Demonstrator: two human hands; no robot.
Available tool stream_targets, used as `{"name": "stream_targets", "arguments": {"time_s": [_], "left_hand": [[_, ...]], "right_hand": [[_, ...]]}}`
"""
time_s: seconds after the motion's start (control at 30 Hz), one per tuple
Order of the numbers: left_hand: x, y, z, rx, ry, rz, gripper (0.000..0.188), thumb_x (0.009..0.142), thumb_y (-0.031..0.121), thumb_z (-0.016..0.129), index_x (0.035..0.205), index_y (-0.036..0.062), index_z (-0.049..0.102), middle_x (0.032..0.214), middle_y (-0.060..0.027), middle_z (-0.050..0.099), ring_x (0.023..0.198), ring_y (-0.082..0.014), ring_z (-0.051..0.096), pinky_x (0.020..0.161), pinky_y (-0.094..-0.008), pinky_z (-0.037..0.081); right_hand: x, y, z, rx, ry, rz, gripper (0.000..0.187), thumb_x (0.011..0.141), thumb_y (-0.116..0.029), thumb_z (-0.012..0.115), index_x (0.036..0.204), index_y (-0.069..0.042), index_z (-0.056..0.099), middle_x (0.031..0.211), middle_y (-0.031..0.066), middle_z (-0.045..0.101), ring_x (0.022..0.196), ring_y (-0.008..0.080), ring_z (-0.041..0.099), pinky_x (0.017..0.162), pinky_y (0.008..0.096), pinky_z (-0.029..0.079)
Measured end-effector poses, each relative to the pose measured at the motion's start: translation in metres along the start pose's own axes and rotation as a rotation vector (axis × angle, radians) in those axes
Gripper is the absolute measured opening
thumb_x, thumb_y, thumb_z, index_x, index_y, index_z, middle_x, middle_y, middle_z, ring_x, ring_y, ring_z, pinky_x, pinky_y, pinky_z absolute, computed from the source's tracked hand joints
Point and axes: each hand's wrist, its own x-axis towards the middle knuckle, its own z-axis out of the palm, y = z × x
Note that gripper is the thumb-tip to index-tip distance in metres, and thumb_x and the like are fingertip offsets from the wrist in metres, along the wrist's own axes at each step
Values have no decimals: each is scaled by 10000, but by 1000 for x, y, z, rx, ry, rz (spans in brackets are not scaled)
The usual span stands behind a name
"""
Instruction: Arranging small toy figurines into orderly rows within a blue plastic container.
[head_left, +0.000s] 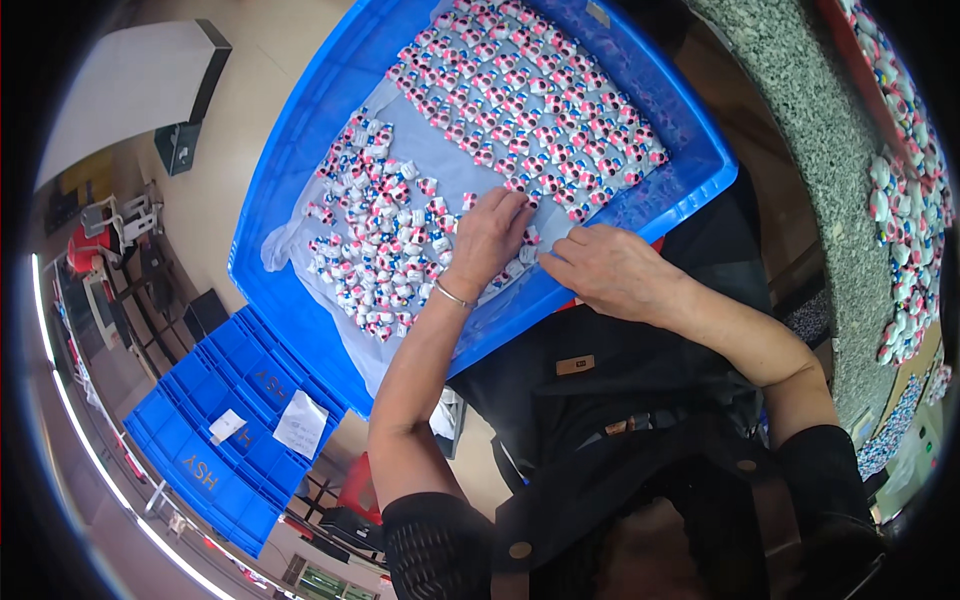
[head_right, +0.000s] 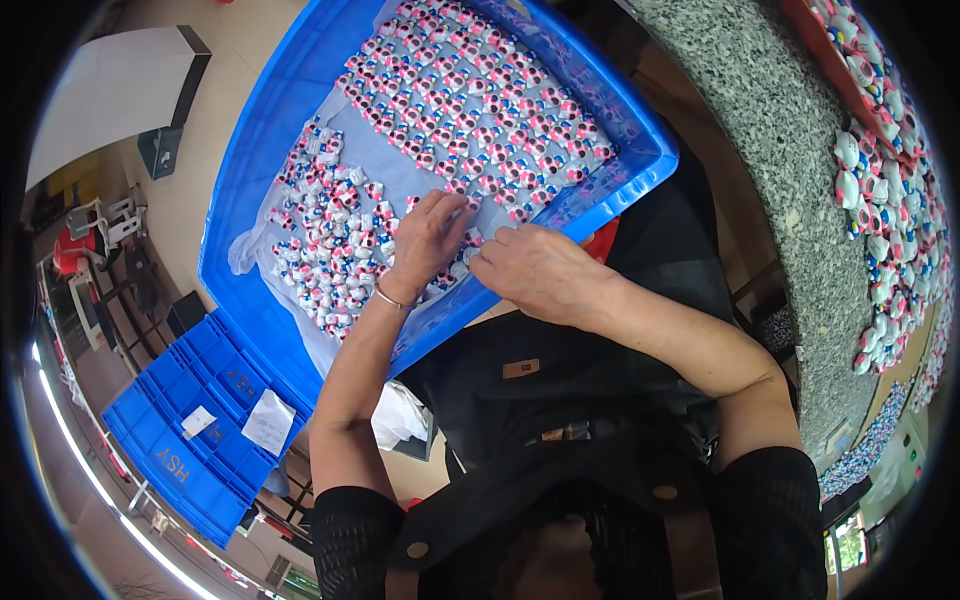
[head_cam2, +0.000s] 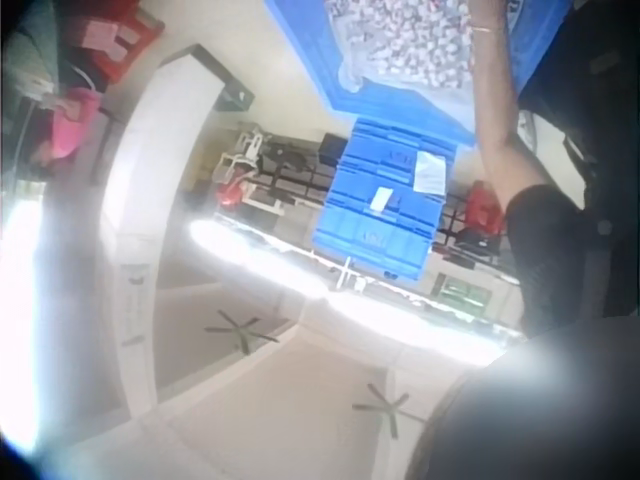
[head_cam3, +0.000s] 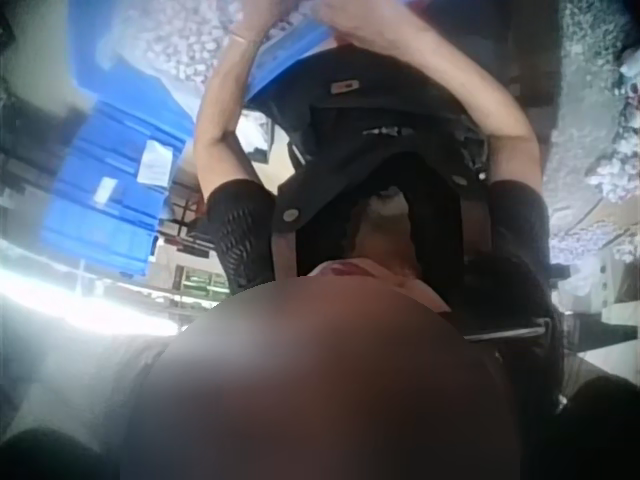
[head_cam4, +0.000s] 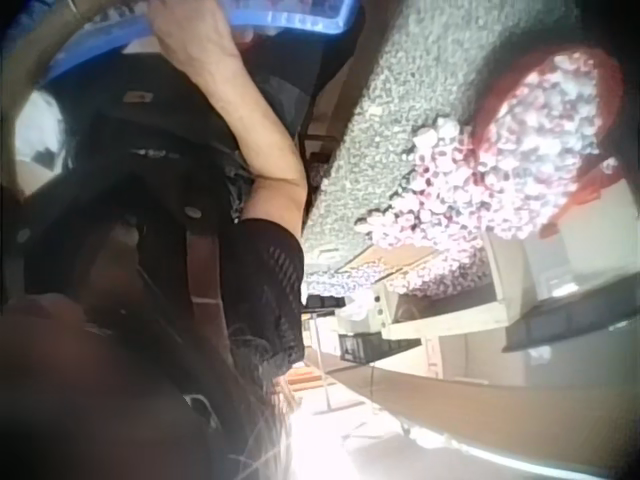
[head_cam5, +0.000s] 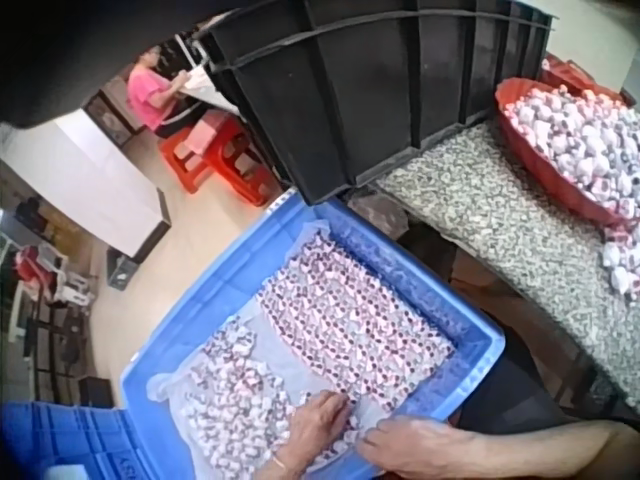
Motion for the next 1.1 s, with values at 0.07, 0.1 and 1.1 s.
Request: {"name": "stream_targets", "arguments": {"time_s": [0.07, 0.1, 1.1], "left_hand": [[0, 1, 0, -26, 30, -3, 168, 786, 60, 699, 939, 49, 630, 859, -117, 595, 807, -311, 602, 696, -398, 506], [0, 2, -1, -51, 59, -1, 168, 788, 53, 693, 944, 49, 630, 865, -120, 594, 800, -317, 599, 698, -404, 504], [1, 24, -2, 137, -181, 157, 320, 752, 90, 745, 1042, 72, 610, 988, -106, 577, 879, -275, 612, 724, -329, 522]], "right_hand": [[0, 0, 0, -10, -16, 1, 409, 704, -106, 704, 1091, -18, 604, 883, 69, 583, 843, 228, 594, 709, 349, 504], [-1, 1, 0, -6, -3, 0, 417, 700, -111, 711, 1093, -19, 604, 883, 68, 583, 844, 228, 595, 710, 349, 505], [-67, -35, -23, 205, 34, 169, 458, 763, -155, 739, 1186, -54, 597, 1441, 115, 433, 1379, 280, 351, 1146, 498, 260]]}}
